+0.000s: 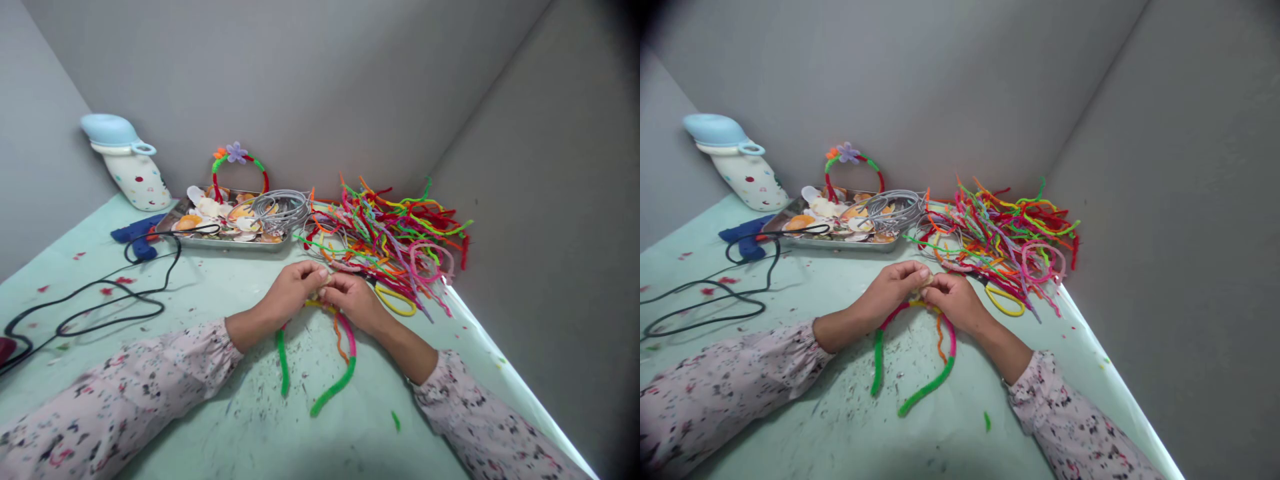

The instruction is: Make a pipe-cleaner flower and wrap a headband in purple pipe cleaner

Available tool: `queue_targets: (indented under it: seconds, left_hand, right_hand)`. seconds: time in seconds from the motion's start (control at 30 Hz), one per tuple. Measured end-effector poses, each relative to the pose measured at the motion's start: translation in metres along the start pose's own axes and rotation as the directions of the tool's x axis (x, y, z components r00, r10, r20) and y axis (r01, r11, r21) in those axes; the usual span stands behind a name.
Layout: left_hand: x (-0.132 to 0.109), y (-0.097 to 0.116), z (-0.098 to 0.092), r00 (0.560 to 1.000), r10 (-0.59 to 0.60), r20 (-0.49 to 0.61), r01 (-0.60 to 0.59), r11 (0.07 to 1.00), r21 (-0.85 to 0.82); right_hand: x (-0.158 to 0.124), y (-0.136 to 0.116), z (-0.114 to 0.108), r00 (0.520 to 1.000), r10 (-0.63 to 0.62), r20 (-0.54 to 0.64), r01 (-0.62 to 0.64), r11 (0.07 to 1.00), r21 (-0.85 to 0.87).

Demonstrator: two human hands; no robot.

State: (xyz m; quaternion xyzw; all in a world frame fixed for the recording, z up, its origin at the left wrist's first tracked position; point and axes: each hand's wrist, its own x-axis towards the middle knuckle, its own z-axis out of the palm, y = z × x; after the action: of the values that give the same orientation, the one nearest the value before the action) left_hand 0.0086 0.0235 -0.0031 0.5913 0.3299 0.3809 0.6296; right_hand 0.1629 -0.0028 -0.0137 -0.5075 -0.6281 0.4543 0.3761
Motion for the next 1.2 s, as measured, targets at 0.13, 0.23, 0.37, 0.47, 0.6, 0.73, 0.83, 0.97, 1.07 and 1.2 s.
queue_targets:
  seconds: [0.13, 0.23, 0.37, 0.47, 0.6, 0.73, 0.83, 0.97, 1.07, 1.2]
  left_hand:
    - [0.002, 0.002, -0.006, 0.995, 0.069, -0.074, -0.069, 0.998, 0.007]
    - [0.004, -0.002, -0.009, 0.991, 0.072, -0.111, -0.067, 0.997, 0.046]
    - [0.006, -0.005, -0.009, 0.995, 0.045, -0.085, -0.038, 0.996, 0.082]
    - [0.005, -0.002, -0.008, 0.996, 0.066, -0.067, -0.055, 0.988, 0.146]
    - [0.003, 0.007, -0.008, 0.996, 0.080, -0.029, -0.070, 0.962, 0.265]
    - [0.003, 0.007, -0.009, 0.996, 0.086, -0.020, -0.079, 0.969, 0.233]
    - [0.004, 0.001, -0.010, 0.997, 0.073, -0.012, -0.071, 0.990, 0.121]
    - [0.004, -0.004, -0.009, 0.999, 0.033, -0.017, -0.032, 0.997, 0.070]
    - [0.004, -0.005, -0.009, 0.999, 0.031, -0.026, -0.029, 0.998, 0.062]
    - [0.005, -0.005, -0.011, 0.996, 0.032, -0.088, -0.027, 0.998, 0.053]
  right_hand:
    - [0.001, 0.003, -0.002, 0.998, 0.022, -0.061, -0.017, 0.996, 0.082]
    - [0.001, 0.006, -0.003, 0.998, 0.020, -0.063, -0.012, 0.993, 0.117]
    - [0.000, 0.006, -0.003, 0.999, 0.010, -0.039, -0.006, 0.995, 0.100]
    - [-0.001, 0.003, -0.004, 1.000, 0.012, 0.002, -0.012, 0.998, 0.057]
    - [-0.001, 0.002, -0.006, 0.998, 0.017, 0.067, -0.020, 0.999, 0.041]
    - [0.000, 0.007, -0.007, 0.999, -0.012, 0.043, 0.006, 0.990, 0.140]
    - [0.002, 0.014, -0.006, 0.998, -0.017, -0.063, 0.031, 0.976, 0.216]
    - [0.004, 0.018, -0.006, 0.995, -0.003, -0.102, 0.023, 0.980, 0.196]
    - [0.004, 0.016, -0.006, 0.997, -0.020, -0.076, 0.032, 0.987, 0.159]
    - [0.001, 0.010, -0.006, 0.997, -0.057, -0.055, 0.067, 0.977, 0.202]
